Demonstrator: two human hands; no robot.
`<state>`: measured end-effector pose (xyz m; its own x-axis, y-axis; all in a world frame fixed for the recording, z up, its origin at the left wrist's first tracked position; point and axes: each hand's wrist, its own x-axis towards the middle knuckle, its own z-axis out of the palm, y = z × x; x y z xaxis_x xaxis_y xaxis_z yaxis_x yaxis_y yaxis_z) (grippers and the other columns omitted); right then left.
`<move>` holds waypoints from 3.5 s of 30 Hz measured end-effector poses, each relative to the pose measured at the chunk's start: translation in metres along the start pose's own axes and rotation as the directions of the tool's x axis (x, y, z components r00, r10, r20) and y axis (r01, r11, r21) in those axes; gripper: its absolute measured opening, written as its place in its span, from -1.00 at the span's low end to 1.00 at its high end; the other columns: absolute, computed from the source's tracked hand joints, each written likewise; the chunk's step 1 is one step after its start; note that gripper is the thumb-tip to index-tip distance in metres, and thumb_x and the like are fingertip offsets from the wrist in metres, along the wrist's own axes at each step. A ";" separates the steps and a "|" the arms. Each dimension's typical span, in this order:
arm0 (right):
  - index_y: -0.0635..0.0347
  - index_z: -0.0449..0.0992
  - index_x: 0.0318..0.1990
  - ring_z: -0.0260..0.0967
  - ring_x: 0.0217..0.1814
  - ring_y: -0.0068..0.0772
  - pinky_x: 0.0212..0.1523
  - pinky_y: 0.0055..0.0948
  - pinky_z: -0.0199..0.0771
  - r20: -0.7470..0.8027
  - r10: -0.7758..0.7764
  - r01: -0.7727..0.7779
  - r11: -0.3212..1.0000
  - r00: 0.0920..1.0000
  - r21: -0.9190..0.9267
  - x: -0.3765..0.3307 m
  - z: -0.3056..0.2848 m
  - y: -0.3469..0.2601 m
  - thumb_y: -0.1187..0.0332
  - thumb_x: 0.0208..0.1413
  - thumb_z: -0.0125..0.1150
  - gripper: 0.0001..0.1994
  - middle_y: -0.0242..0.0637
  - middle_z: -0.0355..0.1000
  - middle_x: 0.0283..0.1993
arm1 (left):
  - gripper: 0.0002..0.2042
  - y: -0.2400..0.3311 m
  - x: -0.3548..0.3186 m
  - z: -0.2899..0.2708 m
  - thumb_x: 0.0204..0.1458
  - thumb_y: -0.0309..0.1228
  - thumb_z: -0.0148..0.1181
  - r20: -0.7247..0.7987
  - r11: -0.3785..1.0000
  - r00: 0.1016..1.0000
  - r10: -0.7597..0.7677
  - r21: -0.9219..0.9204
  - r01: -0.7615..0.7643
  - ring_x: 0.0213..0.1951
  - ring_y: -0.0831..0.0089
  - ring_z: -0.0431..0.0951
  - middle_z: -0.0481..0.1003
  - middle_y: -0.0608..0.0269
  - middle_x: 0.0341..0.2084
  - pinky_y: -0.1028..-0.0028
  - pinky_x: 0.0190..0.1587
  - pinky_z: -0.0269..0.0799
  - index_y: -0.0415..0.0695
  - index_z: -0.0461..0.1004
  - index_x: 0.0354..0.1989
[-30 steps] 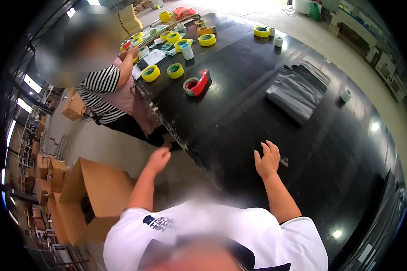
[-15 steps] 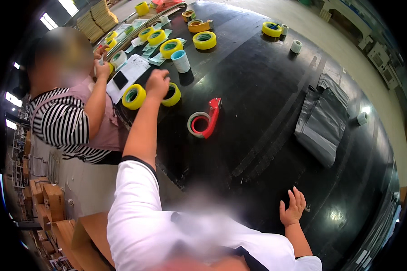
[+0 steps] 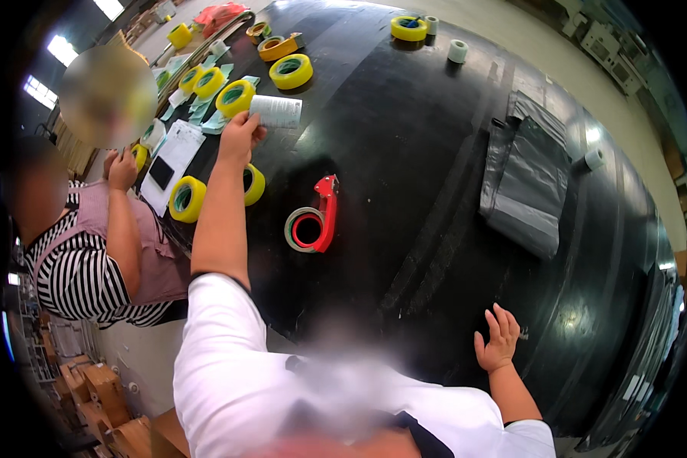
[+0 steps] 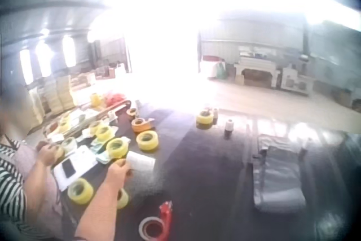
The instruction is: The person wraps black plastic cylinders in gray plastic sheets, tapes the ends using a handheld dispenser, and applies labels to the finished packages.
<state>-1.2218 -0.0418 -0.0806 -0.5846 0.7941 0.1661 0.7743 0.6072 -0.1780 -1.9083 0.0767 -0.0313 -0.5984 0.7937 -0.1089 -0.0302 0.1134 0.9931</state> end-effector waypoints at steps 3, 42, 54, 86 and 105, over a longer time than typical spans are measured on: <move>0.09 0.40 0.15 0.16 0.30 -0.02 0.28 -0.10 0.11 -0.024 0.015 -0.015 1.000 1.000 0.020 -0.001 -0.003 -0.002 0.29 -0.11 0.28 -0.44 -0.20 0.25 0.31 | -0.85 0.033 -0.102 0.048 0.18 -0.47 0.11 0.108 0.938 0.986 0.124 -0.338 -0.081 -0.27 0.52 0.53 0.51 0.25 -0.28 0.47 -0.14 0.49 -0.22 0.49 -0.13; 0.10 0.61 -0.28 -0.13 0.51 0.02 0.40 -0.10 0.03 -0.702 0.081 0.469 0.690 0.707 0.552 -0.302 -0.171 0.044 0.65 -0.23 0.36 -0.70 -0.04 -0.07 0.45 | -0.73 0.045 -0.706 0.355 -0.21 -0.58 0.40 0.698 0.505 0.227 0.679 -0.219 -0.835 0.37 0.03 0.13 0.54 0.21 -0.05 0.11 0.36 0.01 -0.04 0.65 -0.26; 0.09 0.06 0.38 0.21 0.25 -0.46 0.27 -0.39 0.23 -0.145 0.527 0.258 -0.148 0.838 0.955 -0.431 -0.222 0.050 0.43 0.19 0.20 -0.36 -0.30 0.29 0.17 | -0.70 0.031 -0.791 0.449 -0.14 -0.52 0.42 0.801 0.484 -0.014 0.598 -0.375 -0.791 0.38 0.05 0.13 0.55 0.15 -0.02 0.16 0.29 0.18 -0.11 0.63 -0.16; 0.16 0.27 0.24 0.19 0.22 -0.55 0.26 -0.42 0.19 -0.207 0.975 0.286 0.175 0.084 0.942 -0.732 -0.342 0.262 0.37 0.27 0.13 -0.59 -0.41 0.30 0.16 | -0.68 0.019 -1.089 0.852 -0.12 -0.52 0.42 0.740 0.839 -0.508 0.440 -0.540 -0.060 0.30 0.08 0.24 0.54 0.22 -0.06 0.23 0.28 0.19 -0.16 0.58 -0.12; 0.25 0.47 0.07 0.22 0.24 -0.36 0.16 -0.37 0.38 -0.370 0.922 0.039 0.368 0.117 0.929 -1.035 -0.416 0.477 0.54 0.09 0.29 -0.64 -0.28 0.16 0.20 | -0.44 0.037 -1.411 1.049 -0.18 -0.29 0.41 0.541 0.124 -0.681 0.494 -0.819 -0.560 0.24 0.16 0.34 0.41 0.14 0.16 0.01 0.35 -0.05 -0.19 0.42 0.06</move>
<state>-0.1472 -0.5843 0.0663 0.7349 0.6433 0.2145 0.0374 0.2774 -0.9600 -0.2249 -0.4120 0.1132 0.8255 -0.1616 0.5408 -0.3245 -0.9199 0.2204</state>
